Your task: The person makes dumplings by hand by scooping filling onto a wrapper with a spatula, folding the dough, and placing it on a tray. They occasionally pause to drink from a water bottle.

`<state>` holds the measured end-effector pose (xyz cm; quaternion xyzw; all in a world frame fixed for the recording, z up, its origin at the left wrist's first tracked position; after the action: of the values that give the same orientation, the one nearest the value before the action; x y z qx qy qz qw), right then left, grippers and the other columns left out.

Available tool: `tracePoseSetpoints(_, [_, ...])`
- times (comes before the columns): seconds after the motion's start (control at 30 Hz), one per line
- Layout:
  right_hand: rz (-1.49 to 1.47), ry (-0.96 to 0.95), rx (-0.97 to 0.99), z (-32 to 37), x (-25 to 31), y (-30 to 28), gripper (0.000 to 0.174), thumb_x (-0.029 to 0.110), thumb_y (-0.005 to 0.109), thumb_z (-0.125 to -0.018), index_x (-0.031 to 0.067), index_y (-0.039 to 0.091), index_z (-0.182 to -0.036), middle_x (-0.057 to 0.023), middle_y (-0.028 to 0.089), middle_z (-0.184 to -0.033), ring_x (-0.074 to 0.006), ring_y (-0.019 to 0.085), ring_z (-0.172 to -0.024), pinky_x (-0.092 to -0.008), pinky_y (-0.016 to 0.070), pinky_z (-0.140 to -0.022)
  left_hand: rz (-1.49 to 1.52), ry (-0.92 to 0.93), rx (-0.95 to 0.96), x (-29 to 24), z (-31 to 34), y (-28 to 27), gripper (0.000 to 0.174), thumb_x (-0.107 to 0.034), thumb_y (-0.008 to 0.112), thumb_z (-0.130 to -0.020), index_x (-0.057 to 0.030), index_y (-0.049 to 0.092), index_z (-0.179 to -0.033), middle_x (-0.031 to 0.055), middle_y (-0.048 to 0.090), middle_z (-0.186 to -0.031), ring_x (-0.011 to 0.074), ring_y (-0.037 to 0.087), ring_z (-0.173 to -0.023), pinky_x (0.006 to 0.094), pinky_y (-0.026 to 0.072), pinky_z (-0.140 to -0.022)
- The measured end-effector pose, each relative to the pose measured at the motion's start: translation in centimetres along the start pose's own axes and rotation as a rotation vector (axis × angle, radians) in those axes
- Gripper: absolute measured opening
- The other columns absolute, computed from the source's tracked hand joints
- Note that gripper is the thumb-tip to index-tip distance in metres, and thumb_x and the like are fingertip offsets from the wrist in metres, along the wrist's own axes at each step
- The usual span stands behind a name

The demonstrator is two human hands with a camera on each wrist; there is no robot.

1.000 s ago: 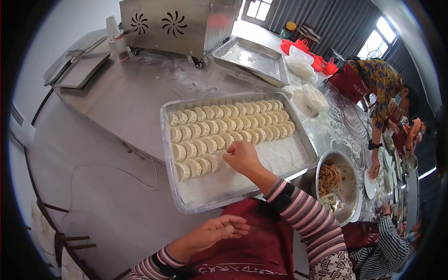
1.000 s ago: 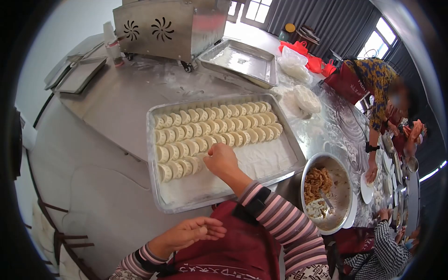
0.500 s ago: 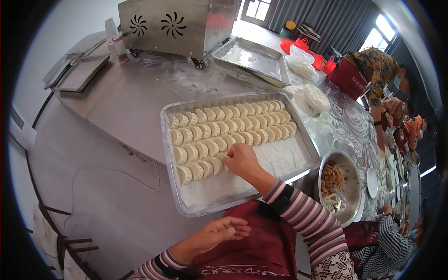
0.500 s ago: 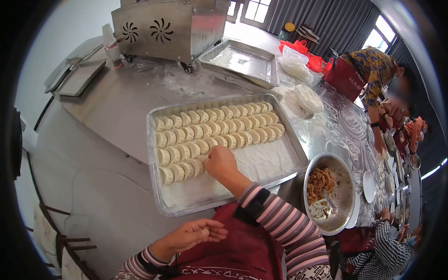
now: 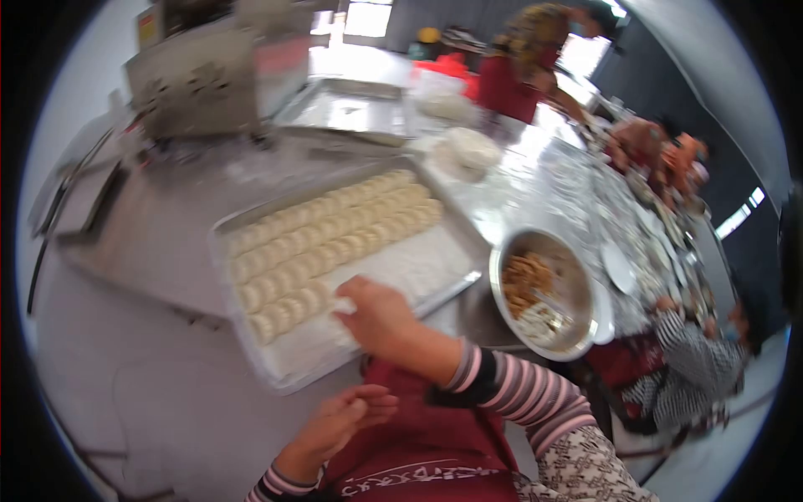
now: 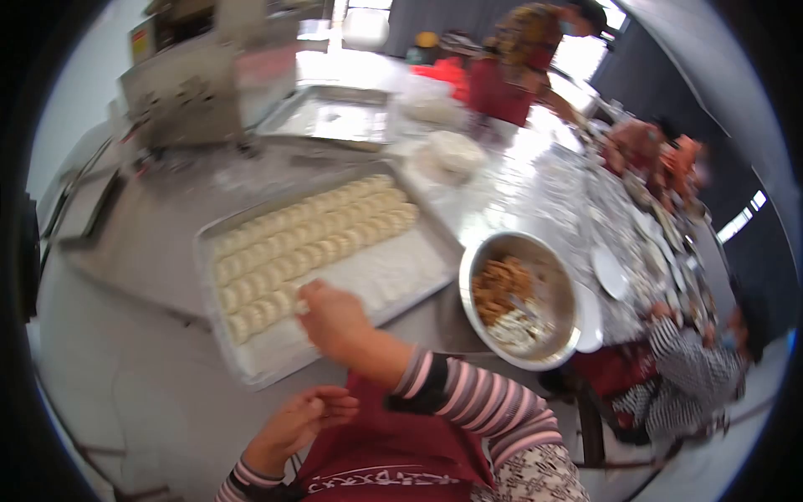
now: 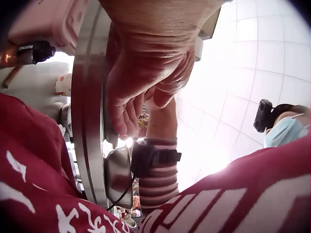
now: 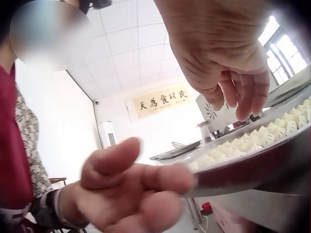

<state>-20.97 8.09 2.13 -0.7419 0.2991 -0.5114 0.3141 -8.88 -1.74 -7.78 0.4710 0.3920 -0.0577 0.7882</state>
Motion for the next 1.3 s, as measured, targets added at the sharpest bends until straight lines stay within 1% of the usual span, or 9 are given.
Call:
tracePoseSetpoints(0.1, [0.055,-0.241,-0.088,5.0,4.5,-2.8,0.034,0.016,0.07,-0.075,0.003,0.059,-0.104,-0.0133,0.062,-0.101,-0.0331,0.063,-0.082,-0.0396,0.0526,-0.068,0.17,0.033,0.069,0.2,-1.0,1.3,0.047,-0.034,0.048,-0.097,-0.0007,0.045,-0.131,0.0139,0.056,-0.125,0.0285,0.053,-0.118,0.0446,0.0415,-0.102])
tracePoseSetpoints(0.27, [0.147,-0.579,-0.247,12.3,7.9,-5.4,0.04,0.016,0.057,-0.079,-0.0022,0.057,-0.114,-0.0186,0.055,-0.122,-0.0289,0.054,-0.114,-0.0423,0.0429,-0.095,-0.11,0.241,-0.059,-0.6,-3.2,4.7,0.046,-0.035,0.046,-0.098,-0.0043,0.046,-0.131,0.0121,0.056,-0.125,0.0248,0.053,-0.118,0.0409,0.0412,-0.102])
tracePoseSetpoints(0.37, [0.194,-0.487,-0.218,14.2,6.2,-7.0,0.045,0.018,0.055,-0.08,-0.0035,0.054,-0.12,-0.0198,0.052,-0.128,-0.0301,0.047,-0.124,-0.0452,0.0361,-0.103,-0.441,0.413,0.003,-2.5,-3.6,9.4,0.044,-0.03,0.049,-0.097,-0.0032,0.047,-0.133,0.0161,0.055,-0.125,0.0216,0.053,-0.116,0.0339,0.0405,-0.102])
tracePoseSetpoints(0.43, [0.203,-0.431,-0.188,15.3,4.6,-7.2,0.049,0.018,0.053,-0.081,-0.0044,0.052,-0.124,-0.0206,0.049,-0.133,-0.031,0.042,-0.13,-0.0471,0.0315,-0.109,0.394,0.085,-0.006,-1.7,-4.6,7.7,0.047,-0.041,0.043,-0.097,-0.0073,0.047,-0.13,0.0094,0.054,-0.128,0.0229,0.051,-0.12,0.0423,0.0409,-0.102])
tracePoseSetpoints(0.47, [0.263,-0.393,-0.258,16.4,2.6,-7.4,0.047,0.018,0.062,-0.08,-0.0022,0.054,-0.122,-0.0214,0.048,-0.135,-0.0334,0.045,-0.129,-0.0482,0.0349,-0.106,0.551,-0.04,0.215,-1.5,-4.5,9.3,0.049,-0.043,0.049,-0.094,-0.0069,0.048,-0.128,0.0104,0.054,-0.128,0.0227,0.051,-0.119,0.0424,0.0413,-0.102])
tracePoseSetpoints(0.63, [0.213,-0.264,-0.47,23.6,-1.5,-12.7,0.036,0.011,0.068,-0.075,-0.0007,0.06,-0.108,-0.0206,0.055,-0.126,-0.0346,0.057,-0.11,-0.0445,0.0471,-0.092,-0.293,0.26,-0.07,-4.2,-3.5,11.4,0.049,-0.034,0.063,-0.089,-0.0034,0.051,-0.124,0.016,0.056,-0.125,0.0261,0.056,-0.112,0.0453,0.0423,-0.099])
tracePoseSetpoints(0.9, [0.135,0.355,-0.857,34.6,-12.8,-18.5,0.008,0.003,0.066,-0.077,0.003,0.065,-0.085,-0.0137,0.065,-0.088,-0.0305,0.065,-0.08,-0.0363,0.0525,-0.067,-0.491,-0.01,0.723,-3.1,1.0,28.5,0.034,-0.017,0.068,-0.085,0.0016,0.065,-0.113,0.021,0.058,-0.118,0.0314,0.056,-0.112,0.0429,0.0424,-0.096])
tracePoseSetpoints(1.1, [0.403,0.61,-0.991,39.3,-22.0,-25.1,0.012,0.009,0.073,-0.072,0.0041,0.063,-0.078,-0.012,0.061,-0.078,-0.0318,0.06,-0.075,-0.0391,0.0484,-0.067,-0.447,0.224,1.249,-1.3,2.4,32.7,0.034,-0.016,0.067,-0.087,-0.0001,0.063,-0.117,0.024,0.058,-0.121,0.0349,0.057,-0.109,0.044,0.0437,-0.092])
tracePoseSetpoints(1.3, [0.63,0.637,-0.713,37.9,-28.2,-25.4,0.015,0.014,0.074,-0.07,0.0061,0.063,-0.077,-0.0101,0.061,-0.079,-0.0311,0.059,-0.08,-0.0429,0.0449,-0.072,-0.327,0.38,1.202,-1.9,2.1,33.4,0.029,-0.018,0.065,-0.089,0.0002,0.062,-0.112,0.0229,0.059,-0.119,0.0346,0.06,-0.102,0.0435,0.0482,-0.086])
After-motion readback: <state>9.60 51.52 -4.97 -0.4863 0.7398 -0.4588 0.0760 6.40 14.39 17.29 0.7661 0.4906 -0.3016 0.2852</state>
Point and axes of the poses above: each hand's wrist, its own z-axis away from the middle knuckle, its own y-axis out of the palm, x = y × z, the point moved 8 cm from there along -z, towards the middle knuckle
